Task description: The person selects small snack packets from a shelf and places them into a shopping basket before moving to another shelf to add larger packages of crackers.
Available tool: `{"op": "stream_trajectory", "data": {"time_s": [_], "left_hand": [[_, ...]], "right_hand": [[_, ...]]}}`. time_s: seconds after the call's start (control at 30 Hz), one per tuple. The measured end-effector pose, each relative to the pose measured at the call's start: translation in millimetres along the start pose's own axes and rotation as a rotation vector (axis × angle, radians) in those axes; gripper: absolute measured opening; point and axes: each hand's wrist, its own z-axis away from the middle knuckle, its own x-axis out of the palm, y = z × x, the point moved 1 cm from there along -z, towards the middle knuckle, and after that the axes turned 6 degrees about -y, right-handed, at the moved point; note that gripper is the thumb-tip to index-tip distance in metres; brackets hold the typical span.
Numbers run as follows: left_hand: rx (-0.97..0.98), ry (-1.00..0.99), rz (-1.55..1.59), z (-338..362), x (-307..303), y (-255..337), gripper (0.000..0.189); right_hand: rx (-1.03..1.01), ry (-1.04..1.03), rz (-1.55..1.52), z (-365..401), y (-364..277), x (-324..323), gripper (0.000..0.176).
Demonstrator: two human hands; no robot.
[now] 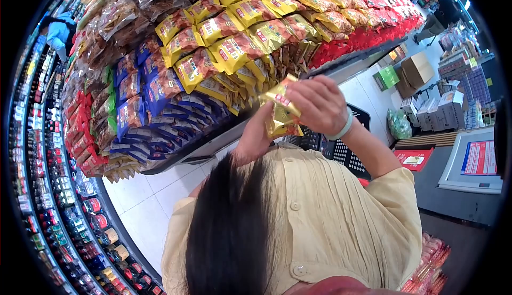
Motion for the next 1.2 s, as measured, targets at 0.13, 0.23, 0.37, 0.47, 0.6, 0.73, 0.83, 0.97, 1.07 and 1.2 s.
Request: {"op": "stream_trajectory", "data": {"time_s": [0.13,0.23,0.37,0.47,0.6,0.73,0.83,0.97,1.07,1.2], "left_hand": [[0.003,-0.017,0.127,1.7,2.8,2.2,0.068],[0.002,-0.053,0.07,6.0,6.9,-1.1,0.074],[0.015,-0.106,-0.038,-2.5,-7.4,-14.3,0.075],[-0.003,-0.12,-0.06,-7.1,-10.8,-16.0,0.058],[-0.024,-0.116,-0.067,-9.0,2.5,-7.3,0.042],[-0.08,-0.167,-0.109,-17.4,0.3,-9.9,0.044],[-0.087,-0.185,-0.245,-22.3,-0.7,-19.8,0.048],[-0.13,-0.132,-0.362,-23.3,-4.4,-32.1,0.047],[-0.288,-0.17,-0.348,-27.8,-15.2,-37.4,0.047],[-0.396,-0.19,-0.363,-37.1,-17.9,-50.0,0.047]], "right_hand": [[0.101,-0.068,-0.068,17.4,-22.3,6.1,0.039],[0.154,-0.075,-0.104,24.5,-29.1,6.6,0.039],[0.224,-0.072,-0.121,34.6,-38.6,8.5,0.046],[0.254,-0.095,-0.123,39.3,-44.5,9.3,0.044],[0.377,-0.077,-0.329,44.7,-49.6,2.9,0.037],[0.727,0.187,-0.542,57.4,-50.1,-3.6,0.031],[1.241,0.326,-0.804,89.9,-52.1,21.9,0.06],[1.38,0.292,-1.603,103.6,-68.4,35.3,0.07],[1.507,0.383,-1.601,109.6,-79.9,45.5,0.072],[1.548,0.471,-1.675,133.7,-85.8,62.0,0.07]]}}
